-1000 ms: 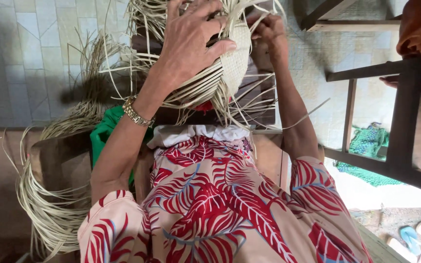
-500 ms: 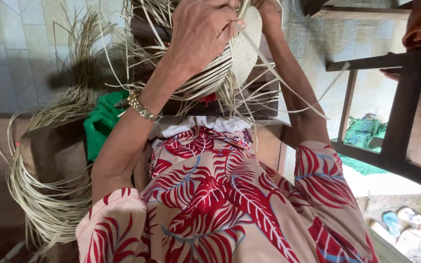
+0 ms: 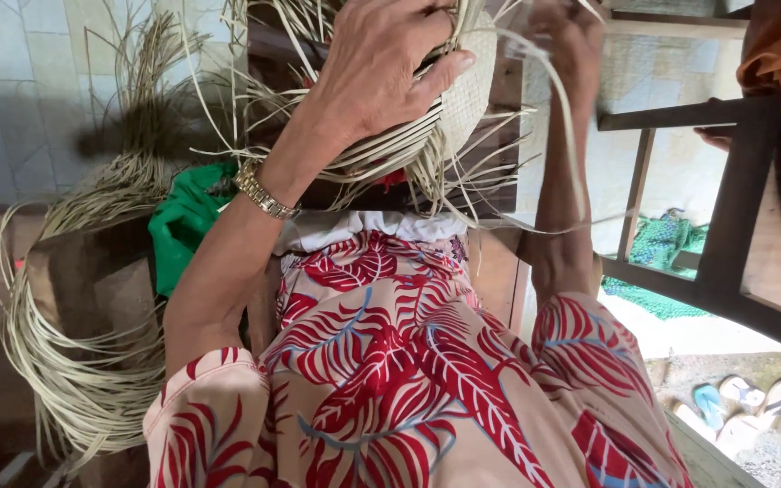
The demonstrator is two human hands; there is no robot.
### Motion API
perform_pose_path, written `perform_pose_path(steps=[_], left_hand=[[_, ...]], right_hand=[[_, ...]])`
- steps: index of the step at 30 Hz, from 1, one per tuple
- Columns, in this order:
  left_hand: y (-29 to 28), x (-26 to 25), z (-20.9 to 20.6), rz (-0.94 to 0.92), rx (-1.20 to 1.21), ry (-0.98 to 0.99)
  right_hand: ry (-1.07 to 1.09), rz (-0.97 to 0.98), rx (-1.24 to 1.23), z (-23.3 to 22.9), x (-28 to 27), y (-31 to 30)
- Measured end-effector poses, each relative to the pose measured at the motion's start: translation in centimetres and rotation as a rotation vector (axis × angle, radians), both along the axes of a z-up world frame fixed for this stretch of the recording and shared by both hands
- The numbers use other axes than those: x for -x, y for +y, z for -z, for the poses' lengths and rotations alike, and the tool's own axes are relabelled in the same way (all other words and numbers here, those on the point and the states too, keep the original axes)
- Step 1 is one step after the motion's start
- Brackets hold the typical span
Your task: Weaving a hat using dried plant fibers over a wooden form.
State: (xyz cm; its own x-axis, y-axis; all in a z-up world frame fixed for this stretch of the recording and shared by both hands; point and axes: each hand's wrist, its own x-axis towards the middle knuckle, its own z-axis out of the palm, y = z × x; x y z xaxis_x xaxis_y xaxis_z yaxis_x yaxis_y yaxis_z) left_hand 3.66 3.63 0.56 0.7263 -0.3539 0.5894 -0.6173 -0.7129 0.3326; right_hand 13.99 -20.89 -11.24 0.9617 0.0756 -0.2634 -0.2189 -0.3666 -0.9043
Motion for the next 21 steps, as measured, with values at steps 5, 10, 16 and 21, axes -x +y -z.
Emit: perform_pose_path(steps=[5,10,16,21], left_hand=[[0.0,0.1,0.2,0.025,0.001,-0.029],[-0.2,0.2,0.4,-0.026,-0.051,-0.066],[-0.5,0.1,0.8,-0.140,-0.070,-0.051],[-0.7,-0.2,1.3,-0.168,-0.042,0.006]], right_hand=[[-0.055,0.114,-0.728,1.1,4.3,-5.8],[-0.218,0.130,-0.670,-3.3,11.1,-1.3],[-0.989,0.195,-0.374,-6.0,12.4,5.6],[-1.511,0.164,-0.599,-6.2,9.3,8.7]])
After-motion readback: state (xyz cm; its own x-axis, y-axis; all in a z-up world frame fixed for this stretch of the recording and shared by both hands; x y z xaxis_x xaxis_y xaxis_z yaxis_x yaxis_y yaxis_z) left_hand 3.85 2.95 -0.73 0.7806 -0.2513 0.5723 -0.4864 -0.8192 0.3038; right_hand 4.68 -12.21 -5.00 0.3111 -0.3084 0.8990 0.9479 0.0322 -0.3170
